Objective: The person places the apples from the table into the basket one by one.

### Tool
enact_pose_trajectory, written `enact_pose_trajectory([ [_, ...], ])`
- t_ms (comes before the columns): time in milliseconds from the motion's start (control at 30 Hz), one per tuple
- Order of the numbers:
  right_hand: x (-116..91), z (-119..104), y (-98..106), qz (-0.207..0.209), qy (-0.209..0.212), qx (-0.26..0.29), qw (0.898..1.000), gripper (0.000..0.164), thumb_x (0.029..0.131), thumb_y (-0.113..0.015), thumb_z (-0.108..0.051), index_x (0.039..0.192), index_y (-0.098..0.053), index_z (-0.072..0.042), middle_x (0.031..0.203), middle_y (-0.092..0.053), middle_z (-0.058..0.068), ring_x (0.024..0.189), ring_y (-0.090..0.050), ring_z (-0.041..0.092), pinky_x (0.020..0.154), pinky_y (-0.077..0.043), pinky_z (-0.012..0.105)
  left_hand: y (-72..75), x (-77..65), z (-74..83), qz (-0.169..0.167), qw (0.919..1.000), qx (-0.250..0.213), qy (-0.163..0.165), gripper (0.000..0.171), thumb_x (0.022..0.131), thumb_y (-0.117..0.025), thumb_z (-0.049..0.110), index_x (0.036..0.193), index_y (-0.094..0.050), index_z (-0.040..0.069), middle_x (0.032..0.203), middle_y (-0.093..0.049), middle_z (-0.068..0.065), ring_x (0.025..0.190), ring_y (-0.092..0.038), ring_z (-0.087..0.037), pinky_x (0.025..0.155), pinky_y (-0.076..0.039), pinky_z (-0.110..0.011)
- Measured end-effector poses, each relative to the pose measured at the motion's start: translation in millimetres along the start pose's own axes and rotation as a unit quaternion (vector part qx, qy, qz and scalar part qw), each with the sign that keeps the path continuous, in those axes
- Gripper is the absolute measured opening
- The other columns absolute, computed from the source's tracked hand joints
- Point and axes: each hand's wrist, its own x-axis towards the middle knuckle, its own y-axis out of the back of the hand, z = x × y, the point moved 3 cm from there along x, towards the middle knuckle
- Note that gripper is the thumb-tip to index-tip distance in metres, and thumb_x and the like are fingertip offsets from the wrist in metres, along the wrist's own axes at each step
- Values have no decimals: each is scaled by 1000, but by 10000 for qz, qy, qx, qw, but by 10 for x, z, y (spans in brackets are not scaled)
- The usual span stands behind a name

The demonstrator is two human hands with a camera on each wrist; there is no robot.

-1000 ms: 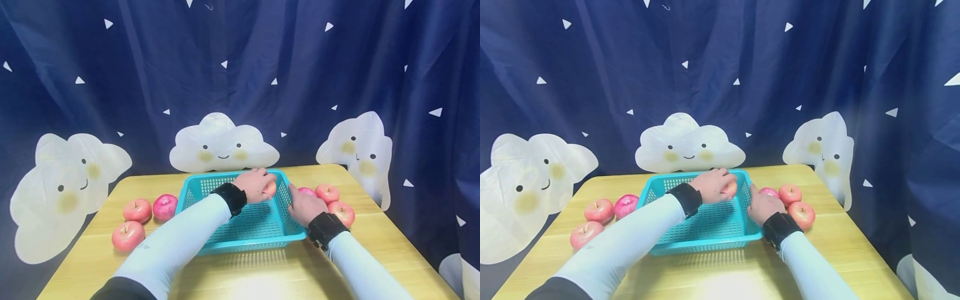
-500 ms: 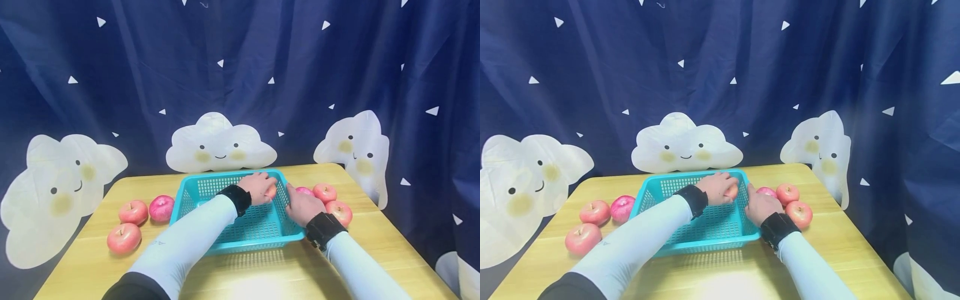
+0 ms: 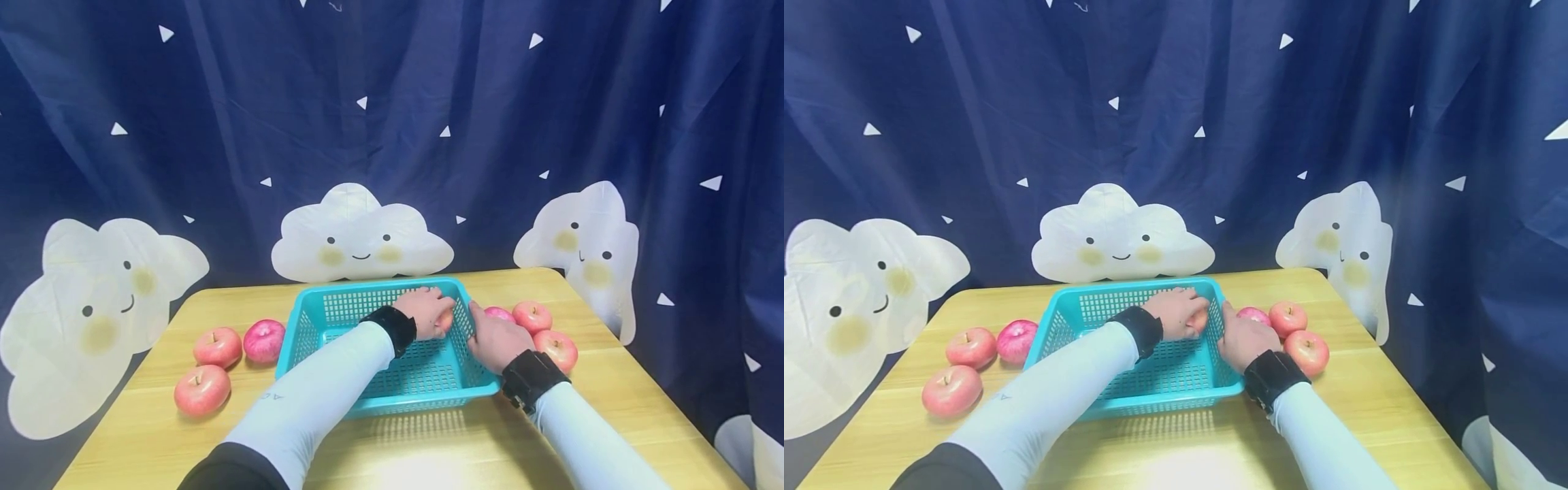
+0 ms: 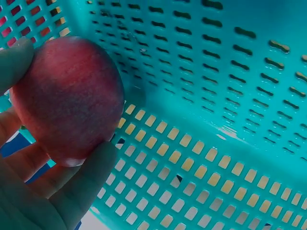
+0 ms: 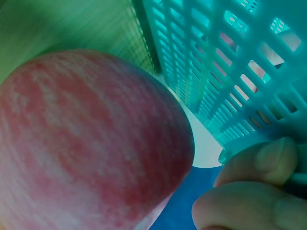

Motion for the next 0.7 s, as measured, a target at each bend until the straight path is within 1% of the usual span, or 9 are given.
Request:
enact_pose_trajectory([
  [133, 5, 2, -9, -45, -76, 13, 10000, 67, 93, -61, -24, 154, -40, -6, 113, -71, 21, 83, -70, 35, 66, -57, 53, -93, 48, -25, -61, 9999, 13, -79, 57, 86, -78, 43, 137, -57, 25, 124, -60, -1, 122, -56, -28, 97, -50, -38],
  [233, 12, 0, -21, -67, -100, 4, 9999, 68, 93, -61, -25, 154, -39, -7, 113, -71, 20, 85, -70, 35, 67, -57, 53, -144, 64, -37, -104, 9998, 78, -162, 55, 85, -80, 43, 132, -59, 25, 121, -60, -1, 126, -55, -30, 100, -49, -41],
  [367, 24, -4, -29, -49, -72, -21, 10000, 68, 92, -60, -24, 154, -39, -7, 114, -71, 19, 86, -70, 35, 67, -57, 52, -155, 62, -39, -74, 9997, 134, -214, 52, 84, -81, 41, 128, -61, 25, 116, -61, 0, 120, -59, -25, 102, -48, -40],
  [533, 14, -1, -24, -62, -79, -44, 9999, 68, 92, -60, -24, 154, -40, -6, 114, -71, 20, 88, -70, 35, 68, -57, 53, -139, 54, -18, -37, 9995, 102, -308, 50, 85, -80, 39, 129, -61, 24, 117, -62, -1, 111, -60, -24, 93, -51, -37],
  [600, 10, 2, -22, -60, -92, -48, 9999, 67, 92, -60, -24, 154, -40, -7, 113, -71, 19, 88, -70, 36, 68, -57, 53, -131, 54, -9, -41, 9993, 79, -349, 51, 86, -79, 38, 131, -60, 24, 120, -62, -1, 113, -59, -24, 97, -49, -36],
  [633, 9, 4, -20, -56, -92, -46, 9999, 67, 92, -60, -24, 154, -40, -6, 111, -72, 19, 87, -70, 36, 68, -57, 53, -129, 55, -6, -50, 9993, 63, -368, 51, 87, -78, 37, 132, -60, 24, 121, -62, -1, 115, -58, -24, 101, -47, -36],
  [700, 12, 10, -20, -48, -95, -41, 9999, 67, 92, -61, -24, 154, -40, -6, 109, -72, 19, 85, -70, 36, 67, -57, 53, -135, 61, -7, -55, 9993, 5, -375, 53, 87, -78, 36, 135, -58, 24, 126, -62, -1, 121, -56, -24, 111, -39, -37],
])
